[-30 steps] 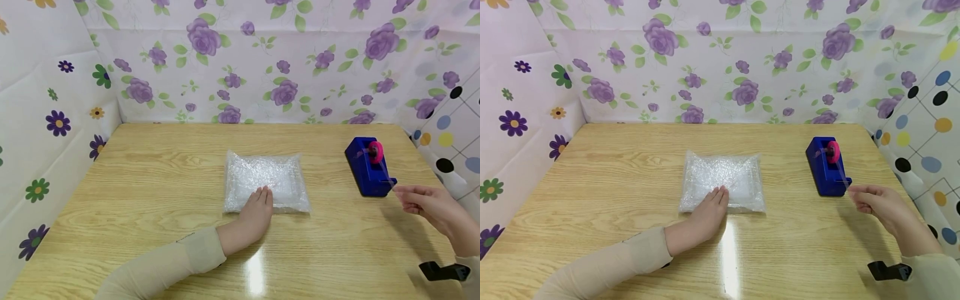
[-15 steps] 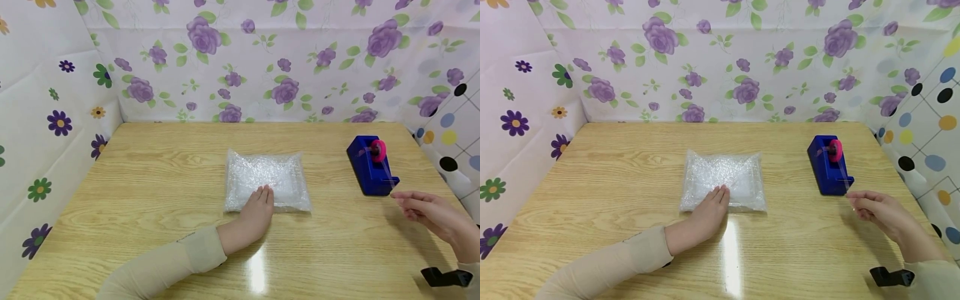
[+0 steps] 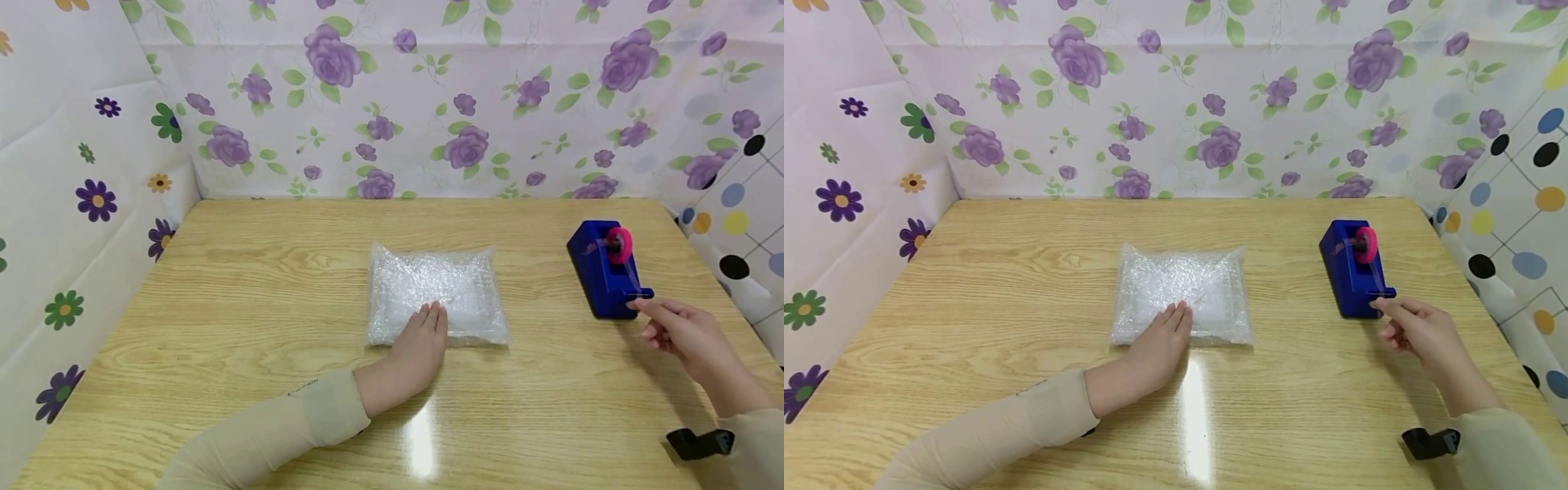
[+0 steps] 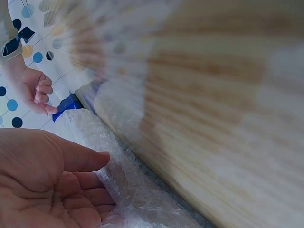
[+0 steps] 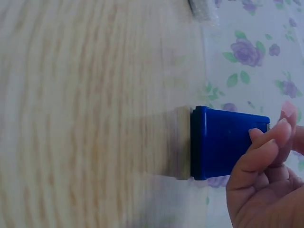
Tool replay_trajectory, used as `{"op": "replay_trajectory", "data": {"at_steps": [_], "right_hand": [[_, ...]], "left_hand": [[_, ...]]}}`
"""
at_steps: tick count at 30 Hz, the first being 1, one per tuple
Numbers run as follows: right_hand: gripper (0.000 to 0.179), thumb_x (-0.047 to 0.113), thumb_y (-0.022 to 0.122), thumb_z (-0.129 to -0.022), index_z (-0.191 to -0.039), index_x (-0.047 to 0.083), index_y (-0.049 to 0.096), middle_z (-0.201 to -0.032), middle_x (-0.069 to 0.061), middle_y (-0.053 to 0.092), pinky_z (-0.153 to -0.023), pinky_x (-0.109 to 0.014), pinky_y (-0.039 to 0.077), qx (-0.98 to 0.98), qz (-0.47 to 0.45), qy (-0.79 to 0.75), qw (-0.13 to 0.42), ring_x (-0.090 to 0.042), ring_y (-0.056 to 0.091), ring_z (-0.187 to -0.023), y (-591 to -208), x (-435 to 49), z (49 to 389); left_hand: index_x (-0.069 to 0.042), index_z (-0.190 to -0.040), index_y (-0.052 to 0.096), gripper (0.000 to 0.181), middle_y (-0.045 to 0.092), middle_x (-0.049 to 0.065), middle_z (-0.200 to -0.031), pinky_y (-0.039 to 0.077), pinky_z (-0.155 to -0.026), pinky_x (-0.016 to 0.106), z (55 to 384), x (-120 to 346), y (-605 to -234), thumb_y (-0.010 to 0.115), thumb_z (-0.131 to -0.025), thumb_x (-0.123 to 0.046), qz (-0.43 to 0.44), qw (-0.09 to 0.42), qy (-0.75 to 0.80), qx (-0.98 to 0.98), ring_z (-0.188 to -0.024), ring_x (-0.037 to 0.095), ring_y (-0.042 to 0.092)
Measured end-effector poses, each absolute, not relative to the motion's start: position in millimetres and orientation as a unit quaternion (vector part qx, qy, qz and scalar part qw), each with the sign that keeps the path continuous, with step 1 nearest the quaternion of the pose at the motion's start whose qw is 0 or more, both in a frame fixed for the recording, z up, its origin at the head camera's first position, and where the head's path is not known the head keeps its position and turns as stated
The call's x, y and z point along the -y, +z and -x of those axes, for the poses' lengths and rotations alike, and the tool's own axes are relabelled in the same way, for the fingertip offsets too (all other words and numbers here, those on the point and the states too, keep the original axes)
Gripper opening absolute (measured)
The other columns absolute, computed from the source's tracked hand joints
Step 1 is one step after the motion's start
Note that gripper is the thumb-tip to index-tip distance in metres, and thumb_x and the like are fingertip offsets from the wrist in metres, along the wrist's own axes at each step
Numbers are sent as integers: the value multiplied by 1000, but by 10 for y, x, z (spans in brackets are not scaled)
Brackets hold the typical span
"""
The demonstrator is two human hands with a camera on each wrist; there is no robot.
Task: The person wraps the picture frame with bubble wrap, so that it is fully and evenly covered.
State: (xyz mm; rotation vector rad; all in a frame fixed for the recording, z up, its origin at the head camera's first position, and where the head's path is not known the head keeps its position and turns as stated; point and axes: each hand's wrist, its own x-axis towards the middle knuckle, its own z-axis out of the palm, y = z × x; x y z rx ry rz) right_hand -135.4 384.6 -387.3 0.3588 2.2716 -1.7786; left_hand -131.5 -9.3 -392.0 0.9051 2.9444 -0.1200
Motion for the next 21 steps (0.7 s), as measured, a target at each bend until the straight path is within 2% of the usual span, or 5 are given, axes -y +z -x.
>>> {"op": "replay_trajectory", "data": {"at_steps": [8, 15, 21], "right_hand": [[21, 42, 55, -94, -82, 36, 72, -54, 6, 56, -44, -24, 46, -787, -160, -588, 96, -9, 50, -46, -3888, -3803, 1375], [22, 38, 55, -95, -80, 39, 71, -50, 8, 51, -38, -23, 41, -792, -152, -586, 82, -7, 43, -41, -3878, -3815, 1401], [25, 36, 55, -96, -78, 36, 73, -47, 9, 49, -36, -23, 38, -783, -154, -596, 84, -7, 42, -38, -3870, -3826, 1419]], "left_hand": [[6, -139, 43, 40, 42, 20, -145, 38, -109, 35, 1311, 93, -3918, 42, -100, -4, -292, 37, -36, -955, -134, 30, 43], [5, -139, 42, 40, 43, 19, -145, 38, -109, 35, 1315, 87, -3909, 40, -99, -3, -290, 36, -39, -956, -134, 30, 43], [5, -140, 40, 42, 40, 19, -146, 36, -111, 35, 1318, 88, -3900, 40, -99, -3, -292, 48, -47, -954, -135, 30, 41]]}}
